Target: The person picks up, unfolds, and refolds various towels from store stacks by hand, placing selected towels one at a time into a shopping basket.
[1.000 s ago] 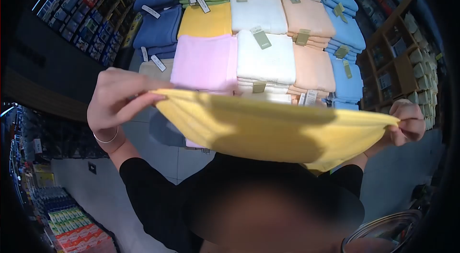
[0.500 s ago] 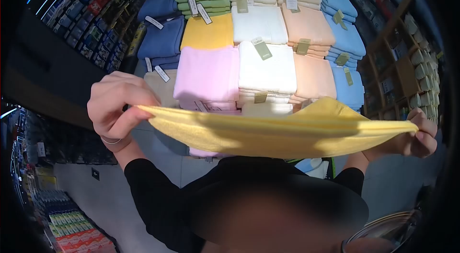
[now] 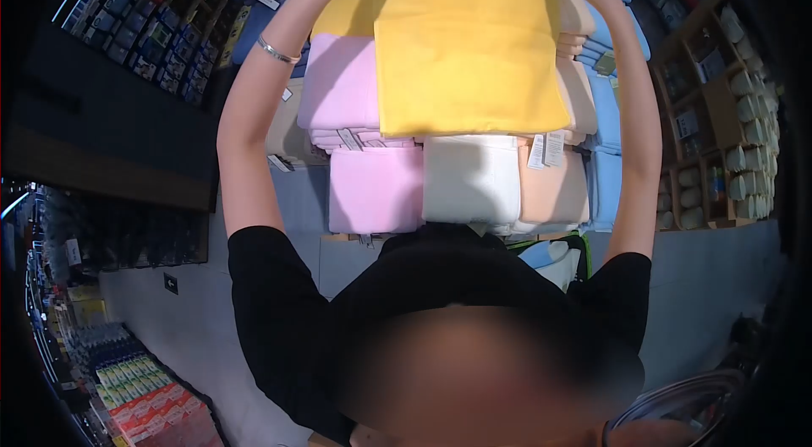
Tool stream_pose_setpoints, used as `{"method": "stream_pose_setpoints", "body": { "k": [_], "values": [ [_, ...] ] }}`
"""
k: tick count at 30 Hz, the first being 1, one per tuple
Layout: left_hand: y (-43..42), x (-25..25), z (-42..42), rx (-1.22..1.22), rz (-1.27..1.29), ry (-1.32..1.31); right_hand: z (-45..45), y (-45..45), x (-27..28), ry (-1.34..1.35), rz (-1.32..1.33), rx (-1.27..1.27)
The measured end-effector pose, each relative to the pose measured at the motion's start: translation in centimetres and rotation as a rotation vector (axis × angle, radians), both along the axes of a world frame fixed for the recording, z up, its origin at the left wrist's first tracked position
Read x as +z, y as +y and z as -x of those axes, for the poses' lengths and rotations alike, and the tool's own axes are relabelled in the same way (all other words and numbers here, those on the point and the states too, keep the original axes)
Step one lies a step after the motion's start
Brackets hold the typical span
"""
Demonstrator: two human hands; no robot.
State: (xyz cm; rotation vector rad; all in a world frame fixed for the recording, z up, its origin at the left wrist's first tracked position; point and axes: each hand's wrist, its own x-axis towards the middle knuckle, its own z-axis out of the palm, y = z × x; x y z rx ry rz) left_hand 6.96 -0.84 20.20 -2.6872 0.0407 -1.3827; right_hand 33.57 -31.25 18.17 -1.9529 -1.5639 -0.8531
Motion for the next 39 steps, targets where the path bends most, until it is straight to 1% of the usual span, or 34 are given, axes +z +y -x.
{"method": "stream_pose_setpoints", "body": {
  "k": [1, 3, 5, 6, 7, 9, 10, 11, 12, 13, 15, 16, 18, 19, 21, 22, 23, 26, 29, 32, 33, 36, 39],
  "values": [
    [-0.9, -1.4, -0.2, 0.058, -0.09, 0.15, 2.0, 0.3, -1.7, 0.035, 0.001, 0.029],
    [-4.9, -5.7, 2.1, -0.115, 0.127, 0.284, 7.0, -0.2, -5.6, 0.078, 0.058, 0.044],
    [-7.0, -10.3, 4.9, -0.086, 0.133, 0.465, 9.7, -1.8, -10.2, 0.097, 0.17, -0.02],
    [-7.4, -13.3, 6.6, -0.031, 0.176, 0.506, 10.8, -3.0, -12.3, 0.108, 0.226, -0.069],
    [-7.4, -15.6, 8.3, 0.024, 0.215, 0.545, 11.4, -4.2, -14.3, 0.186, 0.225, -0.095],
    [-7.6, -17.1, 11.7, 0.069, 0.399, 0.417, 12.6, -7.3, -17.3, 0.389, 0.169, -0.123],
    [-8.0, -17.1, 13.6, 0.131, 0.421, 0.387, 13.2, -8.9, -18.6, 0.517, 0.116, -0.123],
    [-8.8, -17.3, 15.4, 0.195, 0.448, 0.359, 13.3, -10.3, -20.2, 0.566, 0.07, -0.163],
    [-10.2, -17.3, 16.6, 0.133, 0.639, 0.249, 13.7, -11.5, -21.2, 0.619, 0.033, -0.202],
    [-11.7, -17.4, 17.7, 0.072, 0.829, 0.138, 14.4, -12.1, -21.5, 0.748, -0.064, -0.184],
    [-15.1, -18.9, 18.8, 0.11, 1.013, 0.0, 15.4, -12.9, -21.6, 0.994, -0.277, -0.154],
    [-16.2, -19.4, 18.8, 0.129, 1.105, -0.066, 16.1, -12.8, -20.8, 1.075, -0.318, -0.134],
    [-17.4, -19.4, 17.9, 0.172, 0.975, -0.022, 17.2, -12.5, -19.3, 1.232, -0.404, -0.088],
    [-17.7, -19.5, 18.0, 0.196, 0.911, -0.001, 17.2, -12.6, -19.6, 1.333, -0.424, -0.119],
    [-17.2, -20.3, 17.8, 0.064, 1.185, -0.072, 16.7, -12.6, -20.4, 1.531, -0.46, -0.178],
    [-17.0, -20.9, 17.9, -0.005, 1.321, -0.115, 16.8, -12.7, -20.8, 1.52, -0.47, -0.163],
    [-16.7, -21.6, 18.3, 0.013, 1.377, -0.045, 16.9, -12.6, -21.2, 1.506, -0.48, -0.144],
    [-17.0, -21.8, 18.8, -0.184, 1.702, 0.018, 17.3, -12.7, -21.0, 1.501, -0.528, -0.088],
    [-17.7, -20.7, 18.4, -0.238, 1.797, -0.003, 17.7, -12.8, -21.2, 1.509, -0.558, -0.059],
    [-17.7, -19.7, 17.8, -0.282, 1.832, -0.024, 17.5, -13.2, -21.3, 1.455, -0.616, -0.031],
    [-17.5, -19.7, 17.7, -0.293, 1.799, -0.027, 17.6, -13.4, -21.0, 1.427, -0.639, -0.022],
    [-16.8, -19.7, 18.6, -0.313, 1.727, -0.035, 18.2, -14.2, -18.8, 1.489, -0.789, 0.044],
    [-16.8, -18.9, 19.4, -0.323, 1.713, 0.008, 19.1, -15.1, -18.0, 1.544, -0.768, 0.074]
  ]
}}
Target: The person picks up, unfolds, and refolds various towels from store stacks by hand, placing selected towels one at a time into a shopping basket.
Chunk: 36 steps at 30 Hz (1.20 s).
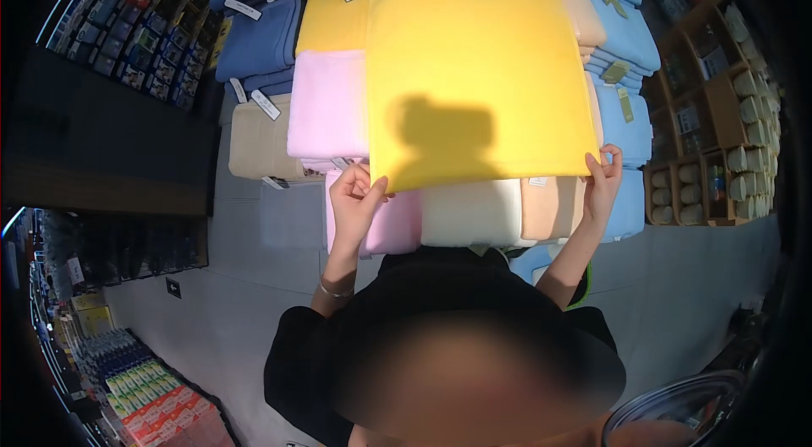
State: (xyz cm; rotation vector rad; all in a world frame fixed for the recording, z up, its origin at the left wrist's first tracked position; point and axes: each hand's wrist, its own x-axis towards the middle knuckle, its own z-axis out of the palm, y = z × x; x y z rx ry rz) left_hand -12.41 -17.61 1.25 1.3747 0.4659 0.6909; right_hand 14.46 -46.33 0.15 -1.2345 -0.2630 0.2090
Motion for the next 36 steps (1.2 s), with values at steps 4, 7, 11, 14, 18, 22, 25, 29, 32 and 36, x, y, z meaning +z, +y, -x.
{"method": "stream_pose_setpoints", "body": {
  "k": [4, 7, 11, 14, 18, 22, 25, 29, 32, 36],
  "values": [
    [-1.5, 3.5, 1.1, -0.005, 0.105, -0.001, 1.5, -1.2, 0.4, 0.031, -0.103, 0.06],
    [-1.4, 4.6, 3.8, -0.245, -0.142, 0.046, 2.8, -3.5, 0.9, -0.007, -0.25, 0.053],
    [-1.5, 6.5, 4.6, -0.319, -0.484, -0.009, 3.2, -6.9, 0.5, -0.175, -0.341, 0.221],
    [-1.3, 6.2, 4.7, -0.246, -0.565, 0.039, 3.5, -6.4, 0.5, -0.239, -0.293, 0.173],
    [-0.9, 6.0, 3.7, -0.094, -0.771, -0.05, 4.5, -4.2, 2.4, -0.376, 0.01, -0.16],
    [-1.3, 7.3, 3.2, 0.159, -0.941, -0.196, 4.0, -6.2, 2.7, -0.491, 0.046, -0.381],
    [-1.9, 9.3, 3.1, 0.164, -0.902, -0.348, 4.4, -7.0, 4.9, -0.857, 0.022, -0.194],
    [-0.4, 8.2, 5.1, -0.375, -0.719, -0.412, 5.5, -5.0, 7.0, -0.928, -0.175, -0.082],
    [-0.9, 8.2, 4.6, -0.251, -0.69, -0.303, 5.9, -4.6, 5.8, -0.742, -0.083, -0.093],
    [-0.3, 7.6, 3.5, -0.001, -0.803, -0.115, 4.6, -4.2, 3.3, -0.478, 0.015, -0.08]
  ]
}}
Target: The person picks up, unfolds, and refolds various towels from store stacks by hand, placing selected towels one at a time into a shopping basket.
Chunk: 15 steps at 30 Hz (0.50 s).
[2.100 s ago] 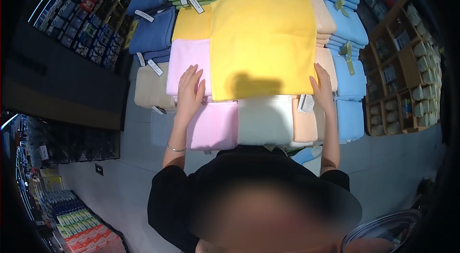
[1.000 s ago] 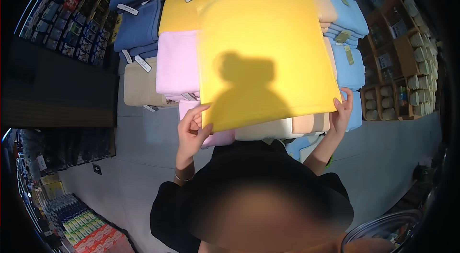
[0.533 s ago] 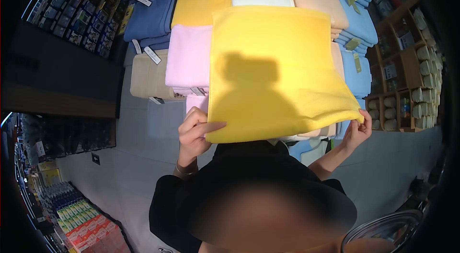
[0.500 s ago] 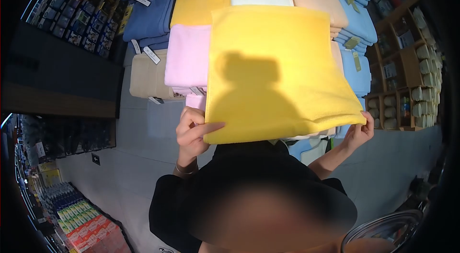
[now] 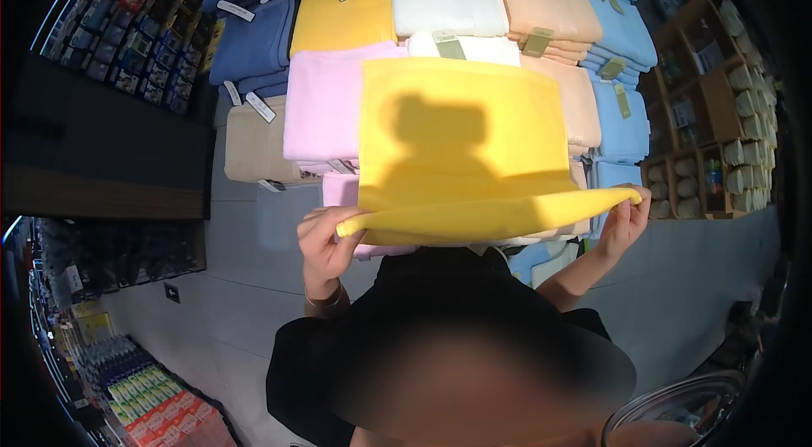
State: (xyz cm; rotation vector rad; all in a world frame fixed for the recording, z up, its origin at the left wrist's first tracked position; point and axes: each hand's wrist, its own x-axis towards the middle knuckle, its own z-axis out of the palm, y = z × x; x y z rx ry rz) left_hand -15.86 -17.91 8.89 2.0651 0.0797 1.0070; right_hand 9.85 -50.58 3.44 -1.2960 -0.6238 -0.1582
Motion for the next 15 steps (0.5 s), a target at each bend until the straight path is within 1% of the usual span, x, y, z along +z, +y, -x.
{"method": "stream_pose_setpoints", "body": {
  "k": [1, 2, 4, 6, 8, 10, 11, 12, 13, 14, 15],
  "values": [
    [0.3, 0.2, -0.6, 0.074, -0.046, 0.03, -0.5, 0.9, 0.1, 0.032, 0.031, -0.086],
    [0.5, 0.4, -1.4, 0.11, 0.006, 0.03, -1.0, 1.9, 0.6, 0.071, 0.04, -0.094],
    [1.2, 1.1, -3.4, 0.175, 0.11, 0.026, -3.3, 3.7, 0.9, 0.041, -0.008, -0.125],
    [3.0, 1.6, -6.1, 0.103, 0.217, 0.057, -5.6, 6.2, 1.8, 0.096, -0.011, -0.172],
    [5.8, 1.2, -9.9, 0.062, 0.326, 0.142, -8.1, 9.3, 2.1, 0.166, 0.067, -0.161],
    [8.3, 0.0, -13.1, 0.087, 0.283, 0.249, -11.9, 11.2, -1.1, 0.162, 0.265, -0.041],
    [9.1, -1.8, -13.9, 0.151, 0.093, 0.251, -13.4, 12.0, -3.3, 0.109, 0.456, -0.072],
    [10.0, -4.1, -14.8, 0.216, -0.1, 0.248, -14.3, 12.6, -6.2, 0.107, 0.511, -0.064],
    [10.6, -5.4, -15.7, 0.283, -0.296, 0.238, -15.3, 13.2, -7.8, 0.099, 0.562, -0.057],
    [10.4, -5.8, -15.6, 0.251, -0.138, 0.285, -15.8, 13.2, -7.8, 0.135, 0.509, -0.031],
    [10.2, -5.6, -15.3, 0.247, -0.065, 0.259, -15.6, 12.7, -7.9, 0.172, 0.458, -0.004]
  ]
}}
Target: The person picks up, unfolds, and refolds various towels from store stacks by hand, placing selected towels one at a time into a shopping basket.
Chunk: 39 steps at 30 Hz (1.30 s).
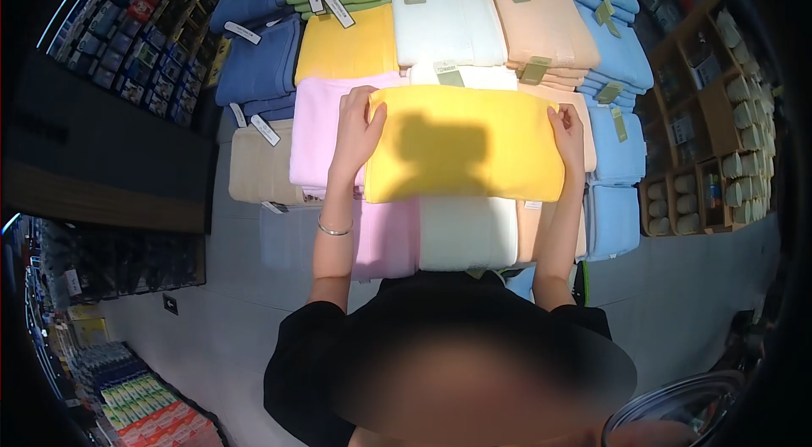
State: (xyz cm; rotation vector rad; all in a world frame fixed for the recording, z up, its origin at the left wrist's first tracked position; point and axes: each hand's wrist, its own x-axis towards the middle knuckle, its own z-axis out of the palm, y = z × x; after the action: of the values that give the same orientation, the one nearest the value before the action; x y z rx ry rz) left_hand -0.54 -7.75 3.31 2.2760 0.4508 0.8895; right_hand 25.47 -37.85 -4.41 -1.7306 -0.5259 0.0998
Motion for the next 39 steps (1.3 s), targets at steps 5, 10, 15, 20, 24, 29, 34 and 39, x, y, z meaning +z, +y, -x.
{"method": "stream_pose_setpoints", "body": {
  "k": [5, 10, 15, 20, 24, 29, 34, 39],
  "values": [
    [0.4, -0.9, 0.6, -0.01, 0.167, -0.061, 2.1, 0.2, 3.1, 0.118, -0.142, 0.154],
    [0.3, -1.0, 0.4, -0.15, 0.368, -0.294, 1.1, -0.7, 2.1, 0.262, -0.23, 0.28],
    [-0.7, -0.3, 0.6, -0.259, 0.34, -0.365, 1.5, -0.8, 1.9, 0.224, -0.367, 0.334],
    [-0.9, -0.3, 0.4, -0.193, 0.416, -0.33, 1.4, -1.2, 1.6, 0.351, -0.376, 0.312],
    [-1.0, -0.2, 0.5, -0.043, 0.556, -0.235, 1.7, -1.0, 1.9, 0.369, -0.356, 0.282],
    [-0.8, -0.5, 0.9, -0.029, 0.538, -0.317, 1.3, -1.2, 1.2, 0.357, -0.354, 0.29],
    [-2.0, 1.6, 0.4, 0.04, 0.415, -0.459, 1.5, -0.9, 1.7, 0.397, -0.391, 0.302],
    [0.3, -1.5, -0.9, 0.216, 0.474, -0.106, 2.1, 0.1, 2.7, 0.285, -0.312, 0.19]
  ]
}}
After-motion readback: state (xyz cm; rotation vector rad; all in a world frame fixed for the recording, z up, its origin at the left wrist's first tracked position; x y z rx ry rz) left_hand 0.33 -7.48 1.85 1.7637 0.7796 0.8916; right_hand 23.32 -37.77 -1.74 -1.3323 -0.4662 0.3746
